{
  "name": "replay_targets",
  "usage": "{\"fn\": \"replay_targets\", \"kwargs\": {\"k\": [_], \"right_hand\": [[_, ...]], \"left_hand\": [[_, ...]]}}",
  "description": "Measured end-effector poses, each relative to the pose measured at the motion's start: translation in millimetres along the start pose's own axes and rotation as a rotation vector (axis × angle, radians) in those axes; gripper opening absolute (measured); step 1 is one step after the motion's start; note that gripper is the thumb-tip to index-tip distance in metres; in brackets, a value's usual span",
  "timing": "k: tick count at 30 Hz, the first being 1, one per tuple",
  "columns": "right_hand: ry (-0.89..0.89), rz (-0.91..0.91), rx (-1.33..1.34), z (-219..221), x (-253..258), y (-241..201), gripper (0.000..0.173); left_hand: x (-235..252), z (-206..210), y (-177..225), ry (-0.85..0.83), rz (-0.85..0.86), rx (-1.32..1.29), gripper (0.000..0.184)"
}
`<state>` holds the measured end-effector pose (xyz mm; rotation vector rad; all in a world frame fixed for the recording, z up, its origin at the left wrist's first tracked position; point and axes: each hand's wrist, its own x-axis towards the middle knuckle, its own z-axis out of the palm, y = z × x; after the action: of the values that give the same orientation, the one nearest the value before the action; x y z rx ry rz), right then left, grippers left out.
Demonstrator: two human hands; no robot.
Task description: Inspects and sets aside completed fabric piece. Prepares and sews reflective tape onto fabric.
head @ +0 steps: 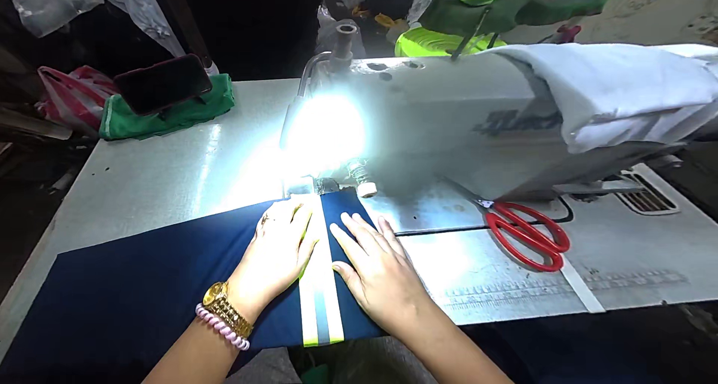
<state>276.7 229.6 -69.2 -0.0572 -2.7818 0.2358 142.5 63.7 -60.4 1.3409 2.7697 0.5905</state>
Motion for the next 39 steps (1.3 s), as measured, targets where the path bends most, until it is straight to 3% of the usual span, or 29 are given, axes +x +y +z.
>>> {"fn": "replay_targets", "kwargs": {"k": [12, 39], "right_hand": [[-0.029, 0.016, -0.029, 0, 5, 1, 0.053], [-0.035, -0.027, 0.015, -10, 16, 3, 0.05]], "left_hand": [[7, 4, -5, 0.095, 0.047, -0.004, 0.054], [16, -1, -9, 0.047, 0.099, 0.012, 0.057]]}}
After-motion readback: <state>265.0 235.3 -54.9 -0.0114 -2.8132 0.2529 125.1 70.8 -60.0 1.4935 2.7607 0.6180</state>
